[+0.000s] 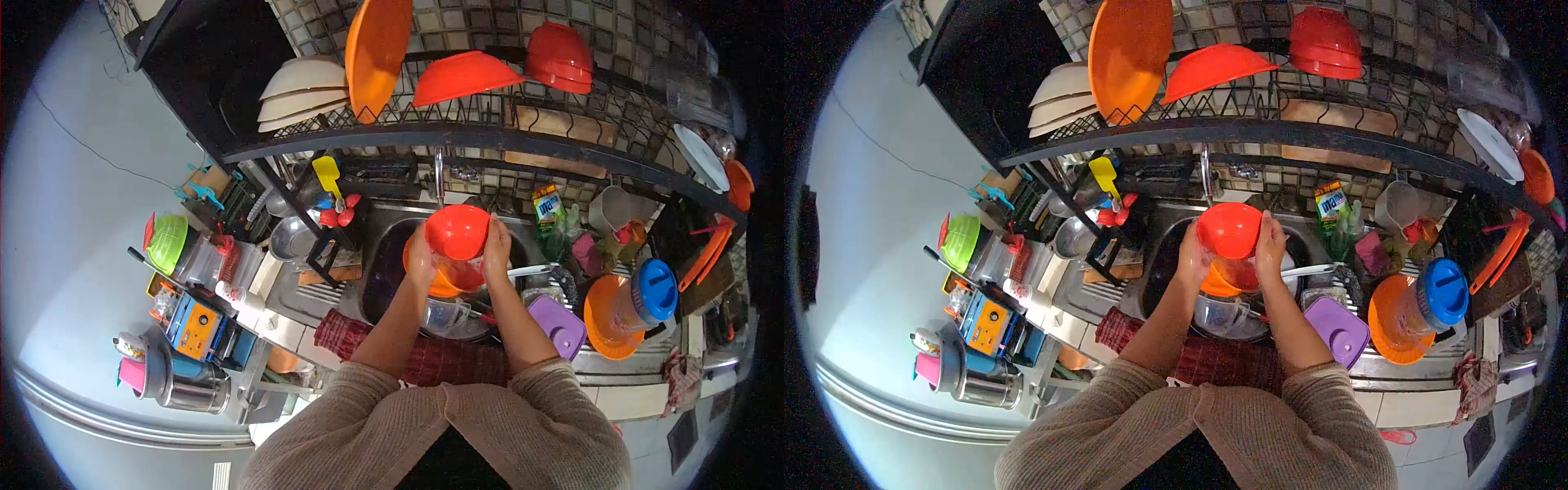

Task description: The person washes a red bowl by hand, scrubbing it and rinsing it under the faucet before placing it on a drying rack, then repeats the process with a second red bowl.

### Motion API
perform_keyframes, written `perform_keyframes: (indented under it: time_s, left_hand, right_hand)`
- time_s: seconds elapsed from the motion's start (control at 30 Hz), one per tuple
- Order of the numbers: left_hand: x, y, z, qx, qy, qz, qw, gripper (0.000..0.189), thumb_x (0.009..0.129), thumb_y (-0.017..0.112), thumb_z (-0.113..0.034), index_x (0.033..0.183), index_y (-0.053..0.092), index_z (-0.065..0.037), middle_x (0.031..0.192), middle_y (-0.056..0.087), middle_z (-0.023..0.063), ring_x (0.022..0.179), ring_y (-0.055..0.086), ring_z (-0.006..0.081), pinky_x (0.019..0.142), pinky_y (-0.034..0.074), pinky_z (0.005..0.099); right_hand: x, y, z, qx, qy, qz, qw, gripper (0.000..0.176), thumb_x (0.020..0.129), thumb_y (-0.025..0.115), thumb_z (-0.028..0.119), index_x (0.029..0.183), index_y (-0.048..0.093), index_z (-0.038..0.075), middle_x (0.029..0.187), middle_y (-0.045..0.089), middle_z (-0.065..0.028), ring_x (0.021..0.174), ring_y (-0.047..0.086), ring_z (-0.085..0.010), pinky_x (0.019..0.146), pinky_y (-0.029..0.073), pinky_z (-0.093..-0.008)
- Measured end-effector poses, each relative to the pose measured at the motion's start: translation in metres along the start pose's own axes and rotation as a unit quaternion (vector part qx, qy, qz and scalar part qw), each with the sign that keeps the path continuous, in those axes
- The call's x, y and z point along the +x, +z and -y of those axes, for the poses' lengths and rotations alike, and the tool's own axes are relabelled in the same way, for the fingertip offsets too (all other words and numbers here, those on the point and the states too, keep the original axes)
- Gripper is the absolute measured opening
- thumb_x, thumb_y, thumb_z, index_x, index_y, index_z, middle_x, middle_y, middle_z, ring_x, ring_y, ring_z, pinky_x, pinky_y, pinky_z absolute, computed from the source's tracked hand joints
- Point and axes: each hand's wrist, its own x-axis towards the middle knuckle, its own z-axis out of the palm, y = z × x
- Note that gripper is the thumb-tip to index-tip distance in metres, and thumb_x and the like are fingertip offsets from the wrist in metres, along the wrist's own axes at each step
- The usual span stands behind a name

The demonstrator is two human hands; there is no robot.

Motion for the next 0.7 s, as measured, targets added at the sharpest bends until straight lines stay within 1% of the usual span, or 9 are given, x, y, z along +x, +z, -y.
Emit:
perform_keyframes:
  time_s: [0.07,0.17,0.23,0.27,0.33,0.4,0.47,0.57,0.7]
  left_hand:
    - [0.011,-0.015,0.003,-0.009,0.028,0.052,0.998,0.040,0.096,0.036,-0.037,0.115,0.056,-0.007,0.113,0.063,0.0068,0.104,0.059,0.0207,0.089,0.047,0.0359]
    - [-0.003,-0.011,-0.009,-0.022,0.029,0.043,0.998,0.040,0.096,0.037,-0.037,0.115,0.056,-0.007,0.113,0.062,0.0066,0.104,0.059,0.0204,0.089,0.047,0.0349]
    - [-0.006,-0.014,-0.013,-0.023,0.036,0.030,0.999,0.040,0.096,0.037,-0.037,0.115,0.056,-0.007,0.114,0.062,0.0067,0.104,0.059,0.0208,0.089,0.047,0.0349]
    - [-0.007,-0.015,-0.015,-0.022,0.040,0.020,0.999,0.040,0.096,0.037,-0.037,0.115,0.056,-0.007,0.114,0.062,0.0068,0.104,0.059,0.0211,0.090,0.046,0.0349]
    - [-0.009,-0.017,-0.019,-0.039,0.040,0.029,0.998,0.040,0.097,0.037,-0.036,0.113,0.056,-0.006,0.111,0.063,0.0074,0.102,0.060,0.0212,0.090,0.046,0.0352]
    - [-0.014,-0.017,-0.025,-0.057,0.040,0.037,0.997,0.040,0.097,0.038,-0.036,0.112,0.057,-0.004,0.109,0.063,0.0080,0.099,0.061,0.0213,0.091,0.046,0.0356]
    - [-0.022,-0.013,-0.031,-0.061,0.038,0.027,0.997,0.040,0.097,0.039,-0.036,0.112,0.056,-0.004,0.107,0.064,0.0080,0.098,0.061,0.0208,0.088,0.047,0.0347]
    - [-0.013,-0.027,-0.029,-0.071,0.044,-0.003,0.996,0.039,0.096,0.040,-0.037,0.111,0.056,-0.005,0.106,0.064,0.0081,0.098,0.062,0.0204,0.085,0.049,0.0334]
    - [-0.006,-0.042,-0.032,-0.061,0.047,-0.022,0.997,0.038,0.097,0.040,-0.037,0.109,0.057,-0.006,0.105,0.064,0.0078,0.097,0.062,0.0202,0.083,0.050,0.0318]
  right_hand:
    - [0.000,0.005,-0.005,0.007,0.002,0.007,1.000,0.040,0.096,0.047,0.038,0.079,0.059,0.004,0.074,0.055,0.0010,0.071,0.047,-0.0079,0.067,0.041,-0.0249]
    - [0.000,0.012,-0.012,-0.011,-0.010,-0.006,1.000,0.040,0.096,0.048,0.038,0.077,0.058,0.004,0.074,0.055,0.0013,0.070,0.047,-0.0082,0.067,0.040,-0.0246]
    - [-0.002,0.013,-0.012,-0.033,-0.003,0.028,0.999,0.036,0.096,0.048,0.037,0.093,0.061,0.003,0.087,0.061,-0.0009,0.081,0.053,-0.0087,0.076,0.043,-0.0237]
    - [-0.003,0.016,-0.014,-0.034,-0.002,0.030,0.999,0.036,0.096,0.048,0.037,0.093,0.061,0.003,0.087,0.061,-0.0009,0.081,0.053,-0.0087,0.076,0.043,-0.0237]
    - [-0.008,0.027,-0.007,-0.017,-0.017,0.006,1.000,0.039,0.095,0.049,0.038,0.078,0.058,0.004,0.075,0.055,0.0015,0.072,0.047,-0.0080,0.068,0.040,-0.0241]
    - [-0.009,0.030,-0.009,-0.012,-0.009,0.022,1.000,0.039,0.095,0.049,0.038,0.078,0.058,0.004,0.075,0.055,0.0016,0.072,0.047,-0.0078,0.069,0.040,-0.0240]
    - [-0.009,0.032,-0.013,-0.008,-0.001,0.039,0.999,0.039,0.095,0.049,0.038,0.079,0.058,0.004,0.075,0.055,0.0017,0.072,0.047,-0.0077,0.069,0.040,-0.0239]
    - [-0.011,0.039,-0.015,0.001,-0.003,0.047,0.999,0.038,0.096,0.049,0.037,0.079,0.058,0.004,0.074,0.055,0.0021,0.072,0.047,-0.0074,0.068,0.040,-0.0233]
    - [-0.012,0.047,-0.013,-0.001,0.000,0.072,0.997,0.037,0.096,0.049,0.036,0.081,0.059,0.003,0.077,0.056,0.0015,0.073,0.048,-0.0072,0.068,0.041,-0.0235]
